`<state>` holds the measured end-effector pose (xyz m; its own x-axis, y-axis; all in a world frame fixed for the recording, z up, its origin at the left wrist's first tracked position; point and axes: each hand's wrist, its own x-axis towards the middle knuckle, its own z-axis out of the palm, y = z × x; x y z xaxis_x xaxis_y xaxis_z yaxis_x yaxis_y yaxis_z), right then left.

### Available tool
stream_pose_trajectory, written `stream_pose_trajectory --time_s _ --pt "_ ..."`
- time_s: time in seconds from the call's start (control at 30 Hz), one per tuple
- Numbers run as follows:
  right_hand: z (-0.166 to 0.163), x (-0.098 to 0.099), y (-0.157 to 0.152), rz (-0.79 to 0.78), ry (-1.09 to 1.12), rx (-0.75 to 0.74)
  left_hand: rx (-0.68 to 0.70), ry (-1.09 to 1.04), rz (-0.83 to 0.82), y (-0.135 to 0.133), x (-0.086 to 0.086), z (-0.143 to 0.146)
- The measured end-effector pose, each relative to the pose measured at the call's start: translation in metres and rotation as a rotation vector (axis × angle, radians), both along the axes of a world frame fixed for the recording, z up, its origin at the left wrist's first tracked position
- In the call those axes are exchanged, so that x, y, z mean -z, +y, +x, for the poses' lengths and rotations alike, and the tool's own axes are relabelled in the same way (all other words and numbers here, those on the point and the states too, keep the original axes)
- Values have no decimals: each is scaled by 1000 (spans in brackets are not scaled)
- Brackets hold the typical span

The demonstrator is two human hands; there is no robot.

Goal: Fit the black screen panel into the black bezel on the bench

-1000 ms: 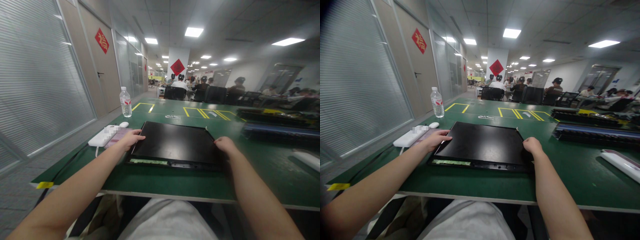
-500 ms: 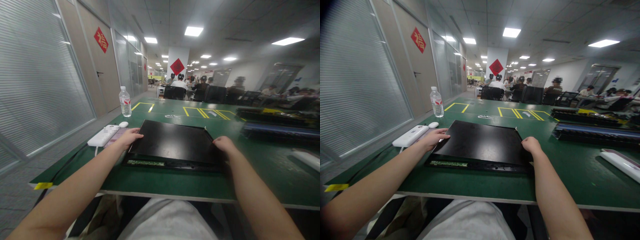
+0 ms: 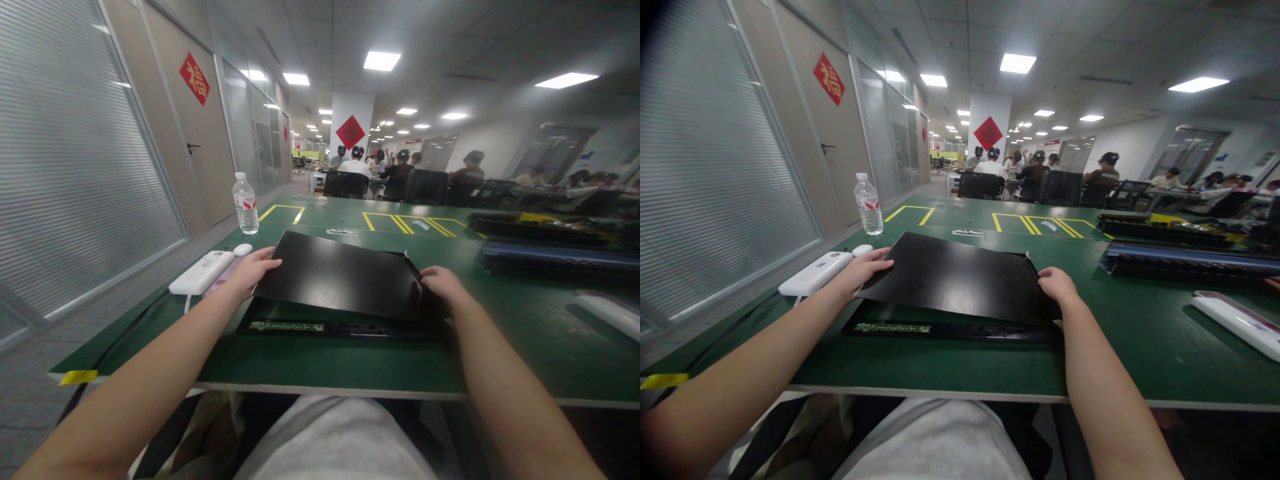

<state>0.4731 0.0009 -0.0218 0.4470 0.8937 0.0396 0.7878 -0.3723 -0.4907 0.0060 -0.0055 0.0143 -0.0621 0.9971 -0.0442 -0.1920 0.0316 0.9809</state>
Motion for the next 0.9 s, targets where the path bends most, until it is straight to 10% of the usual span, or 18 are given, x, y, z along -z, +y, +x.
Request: stream_pose_trajectory --time_s 0.27,0.47,0.73,0.9 --pt "-1 -1 -1 86 75 0 93 -61 149 -5 -6 3" --pt "-8 -4 -3 174 558 97 84 -27 271 -1 1 1" --pt "-18 -39 -33 463 1098 -214 30 -63 316 6 -2 -6" --pt "-25 -59 -50 412 1147 -149 -23 32 212 8 -7 -7"
